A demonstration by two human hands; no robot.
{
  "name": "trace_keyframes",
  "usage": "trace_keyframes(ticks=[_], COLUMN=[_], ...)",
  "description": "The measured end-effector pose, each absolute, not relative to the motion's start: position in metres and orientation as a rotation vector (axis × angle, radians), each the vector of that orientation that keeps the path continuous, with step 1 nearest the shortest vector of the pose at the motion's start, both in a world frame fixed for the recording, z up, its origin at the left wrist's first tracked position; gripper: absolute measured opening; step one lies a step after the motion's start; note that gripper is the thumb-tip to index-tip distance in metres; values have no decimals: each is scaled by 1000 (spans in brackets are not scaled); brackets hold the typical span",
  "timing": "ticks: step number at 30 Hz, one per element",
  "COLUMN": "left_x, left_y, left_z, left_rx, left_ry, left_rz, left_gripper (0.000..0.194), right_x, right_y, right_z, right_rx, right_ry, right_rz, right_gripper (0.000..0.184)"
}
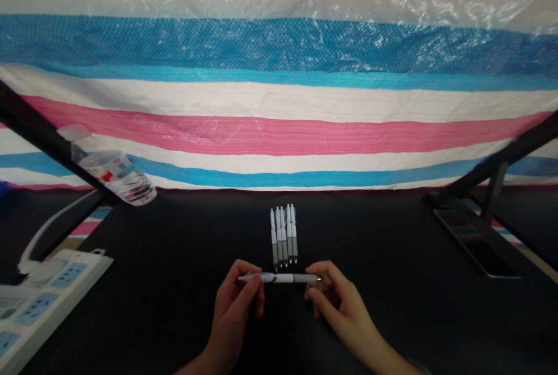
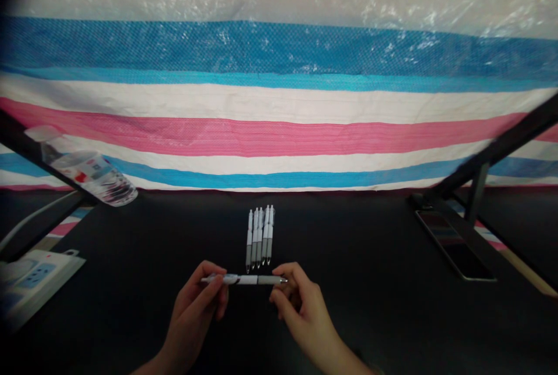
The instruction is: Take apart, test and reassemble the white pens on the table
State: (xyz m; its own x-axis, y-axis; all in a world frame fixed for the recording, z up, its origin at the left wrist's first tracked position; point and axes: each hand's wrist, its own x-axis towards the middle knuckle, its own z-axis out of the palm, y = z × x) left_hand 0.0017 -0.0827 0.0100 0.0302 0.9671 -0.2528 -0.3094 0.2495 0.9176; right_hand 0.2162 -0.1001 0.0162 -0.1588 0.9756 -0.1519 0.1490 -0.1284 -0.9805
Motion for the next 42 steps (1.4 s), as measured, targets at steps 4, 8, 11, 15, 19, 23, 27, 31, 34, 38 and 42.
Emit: trace_keyframes(ticks=[4, 8, 11, 15, 19, 23, 27, 31, 34, 38, 42], left_x=[2, 2, 2, 1, 2, 4, 6, 4, 4, 7, 9], left_y=[-83, -82, -82, -82, -81, -79, -78, -76, -75, -74, -75], left_z=[9, 9, 9, 10, 9, 7, 7, 5, 4, 9, 18], left_rx=[803, 844, 884, 906, 912, 941, 961, 906, 857, 819, 824], left_ry=[1066, 1069, 1072, 1070, 1069, 1093, 1082, 1022, 1021, 1036, 1051], left_rz=[1156, 1132, 1120, 1111, 1103, 1110, 1131, 1121, 1125, 1161, 1148], left_gripper=[33, 35, 34, 33, 33, 32, 29, 27, 35, 54, 77], right_x=[217, 218, 219, 219, 217, 214, 212, 212, 212, 212, 212], right_y=[-100, -100, -99, -98, -98, -100, -102, -103, -103, -102, -102], right_z=[18, 16, 13, 12, 11, 9, 11, 15, 19, 24, 24], right_rx=[-1364, -1385, -1392, -1388, -1400, -1381, -1349, -1355, -1363, -1356, -1380], right_ry=[-1514, -1492, -1461, -1412, -1380, -1378, -1520, -1656, -1684, -1690, -1678], right_rz=[1293, 1360, 1400, 1438, 1480, 1522, 1493, 1430, 1430, 1442, 1423], right_gripper=[50, 58, 61, 62, 62, 60, 60, 56, 54, 53, 51])
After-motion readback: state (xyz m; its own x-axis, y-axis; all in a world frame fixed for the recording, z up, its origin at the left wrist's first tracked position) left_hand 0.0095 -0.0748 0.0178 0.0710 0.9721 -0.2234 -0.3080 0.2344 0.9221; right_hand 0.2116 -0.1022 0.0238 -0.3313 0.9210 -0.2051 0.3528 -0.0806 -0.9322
